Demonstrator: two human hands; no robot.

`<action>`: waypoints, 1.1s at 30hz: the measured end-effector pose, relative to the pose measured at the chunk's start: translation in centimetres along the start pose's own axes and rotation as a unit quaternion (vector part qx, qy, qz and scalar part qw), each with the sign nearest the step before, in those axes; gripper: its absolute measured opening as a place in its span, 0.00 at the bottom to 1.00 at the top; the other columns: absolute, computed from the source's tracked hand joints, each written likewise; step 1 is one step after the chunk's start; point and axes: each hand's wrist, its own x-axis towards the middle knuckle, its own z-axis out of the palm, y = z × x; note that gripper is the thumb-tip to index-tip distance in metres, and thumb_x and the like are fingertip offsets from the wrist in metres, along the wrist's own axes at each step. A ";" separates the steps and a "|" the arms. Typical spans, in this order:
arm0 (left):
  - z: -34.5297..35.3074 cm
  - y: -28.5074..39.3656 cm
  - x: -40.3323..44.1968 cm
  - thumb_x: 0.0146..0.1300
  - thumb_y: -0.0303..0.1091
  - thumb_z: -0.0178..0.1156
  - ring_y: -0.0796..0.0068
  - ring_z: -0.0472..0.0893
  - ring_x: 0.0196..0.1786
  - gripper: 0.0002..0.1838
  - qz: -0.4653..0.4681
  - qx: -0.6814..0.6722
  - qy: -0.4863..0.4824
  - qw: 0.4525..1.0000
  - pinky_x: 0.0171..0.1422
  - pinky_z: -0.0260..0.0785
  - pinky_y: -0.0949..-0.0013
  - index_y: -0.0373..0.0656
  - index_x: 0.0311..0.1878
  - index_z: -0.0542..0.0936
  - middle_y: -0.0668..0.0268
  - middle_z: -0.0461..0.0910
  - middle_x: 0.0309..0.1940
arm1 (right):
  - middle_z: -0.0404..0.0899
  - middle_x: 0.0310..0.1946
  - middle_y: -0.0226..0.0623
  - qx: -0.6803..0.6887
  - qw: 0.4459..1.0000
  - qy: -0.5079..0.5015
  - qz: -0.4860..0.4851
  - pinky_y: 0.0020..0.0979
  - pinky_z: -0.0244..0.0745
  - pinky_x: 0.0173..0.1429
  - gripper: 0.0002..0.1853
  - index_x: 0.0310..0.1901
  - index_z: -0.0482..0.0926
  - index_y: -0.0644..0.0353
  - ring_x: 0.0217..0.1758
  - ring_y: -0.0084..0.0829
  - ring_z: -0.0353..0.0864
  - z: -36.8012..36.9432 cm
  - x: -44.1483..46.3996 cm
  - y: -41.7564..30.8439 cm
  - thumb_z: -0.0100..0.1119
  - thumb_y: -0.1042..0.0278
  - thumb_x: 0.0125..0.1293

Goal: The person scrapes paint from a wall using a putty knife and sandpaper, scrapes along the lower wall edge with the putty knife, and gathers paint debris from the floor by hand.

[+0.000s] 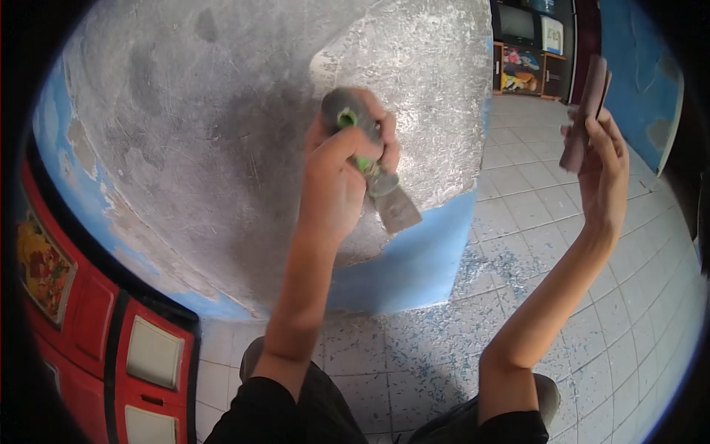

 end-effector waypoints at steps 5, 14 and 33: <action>-2.2 -2.1 -3.1 0.53 0.47 0.40 0.77 0.59 0.20 0.16 -0.026 -0.074 -0.034 0.996 0.27 0.51 0.73 0.44 0.20 0.64 0.69 0.59 0.14 | 0.75 0.33 0.39 0.083 0.996 0.015 0.043 0.23 0.68 0.39 0.13 0.40 0.71 0.66 0.33 0.27 0.76 -0.2 -2.8 2.9 0.55 0.67 0.56; 1.0 -5.2 -5.9 0.56 0.46 0.39 0.77 0.61 0.13 0.20 0.182 0.014 -0.010 0.983 0.17 0.51 0.73 0.42 0.15 0.63 0.67 0.61 0.12 | 0.76 0.35 0.41 0.161 0.922 0.350 -0.026 0.20 0.69 0.37 0.18 0.43 0.72 0.68 0.37 0.25 0.75 -3.3 -4.6 6.3 0.56 0.63 0.55; 4.7 -8.6 -3.5 0.55 0.42 0.40 0.80 0.61 0.10 0.19 0.277 0.103 -0.065 0.953 0.15 0.53 0.76 0.43 0.13 0.64 0.69 0.62 0.08 | 0.64 0.17 0.14 0.013 0.918 0.343 -0.200 0.07 0.62 0.28 0.30 0.60 0.59 0.50 0.23 0.06 0.65 -8.0 -8.1 -1.8 0.54 0.58 0.54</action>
